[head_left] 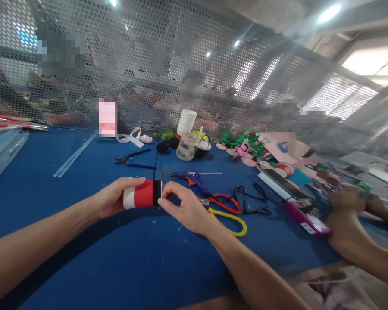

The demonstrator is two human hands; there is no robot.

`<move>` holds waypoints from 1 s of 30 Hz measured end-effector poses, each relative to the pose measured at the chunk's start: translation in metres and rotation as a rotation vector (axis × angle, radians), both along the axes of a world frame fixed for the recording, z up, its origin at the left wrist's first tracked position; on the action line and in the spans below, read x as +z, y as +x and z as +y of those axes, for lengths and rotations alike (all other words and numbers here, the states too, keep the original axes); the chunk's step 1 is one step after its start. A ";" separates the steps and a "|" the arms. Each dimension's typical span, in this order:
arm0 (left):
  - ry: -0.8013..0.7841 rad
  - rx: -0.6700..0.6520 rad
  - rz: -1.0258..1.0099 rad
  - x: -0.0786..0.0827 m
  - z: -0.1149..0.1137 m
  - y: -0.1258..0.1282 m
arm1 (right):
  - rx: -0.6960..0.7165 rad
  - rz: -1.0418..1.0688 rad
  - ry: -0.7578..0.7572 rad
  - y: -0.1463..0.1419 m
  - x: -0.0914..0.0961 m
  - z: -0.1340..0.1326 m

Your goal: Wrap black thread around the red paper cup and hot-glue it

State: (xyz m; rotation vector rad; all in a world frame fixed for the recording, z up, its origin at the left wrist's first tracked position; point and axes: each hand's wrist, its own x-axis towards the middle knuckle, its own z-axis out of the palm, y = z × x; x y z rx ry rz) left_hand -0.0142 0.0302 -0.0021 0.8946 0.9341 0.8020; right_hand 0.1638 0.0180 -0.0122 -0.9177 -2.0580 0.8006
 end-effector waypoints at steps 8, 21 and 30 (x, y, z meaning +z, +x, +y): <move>0.062 0.001 0.097 -0.008 0.000 0.000 | -0.172 0.065 0.197 -0.001 -0.004 -0.002; 0.146 -0.030 0.247 -0.013 -0.010 0.007 | 0.135 -0.011 0.030 -0.005 -0.009 -0.007; 0.119 0.036 0.318 -0.013 -0.008 0.009 | -0.166 0.047 0.042 0.011 -0.002 0.015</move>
